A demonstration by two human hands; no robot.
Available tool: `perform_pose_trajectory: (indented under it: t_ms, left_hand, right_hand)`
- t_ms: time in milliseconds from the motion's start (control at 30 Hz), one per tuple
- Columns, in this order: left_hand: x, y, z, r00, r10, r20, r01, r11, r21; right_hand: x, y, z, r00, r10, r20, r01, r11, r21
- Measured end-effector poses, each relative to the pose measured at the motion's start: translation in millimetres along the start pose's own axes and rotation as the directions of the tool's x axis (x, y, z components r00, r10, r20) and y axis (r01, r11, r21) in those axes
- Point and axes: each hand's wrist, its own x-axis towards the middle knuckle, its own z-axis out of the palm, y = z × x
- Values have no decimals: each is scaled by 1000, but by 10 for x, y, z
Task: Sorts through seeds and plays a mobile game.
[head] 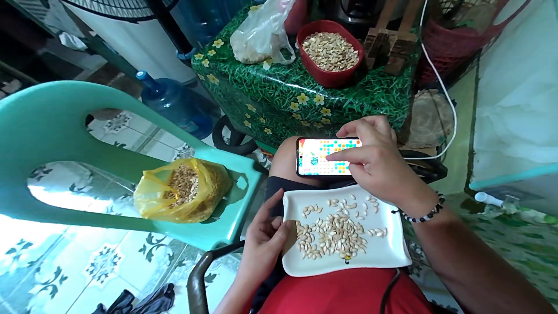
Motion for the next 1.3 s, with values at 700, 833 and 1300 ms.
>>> perform_pose_trajectory:
  t_ms: [700,833,1300]
  left_hand:
    - [3,-6,3,1000,2,1,-2,1000,-14]
    - [7,-2,0,1000,1,5,-1,1000,-13]
    - [9,8,4,1000,1,10,-1,1000,-12]
  right_hand:
    - [22,40,-105,985,97,-140,-105,993,-55]
    - [12,37,-90,984,110,-142,-117,992,-39]
    - [14,19,-33,994,81,-70,-84,996,-38]
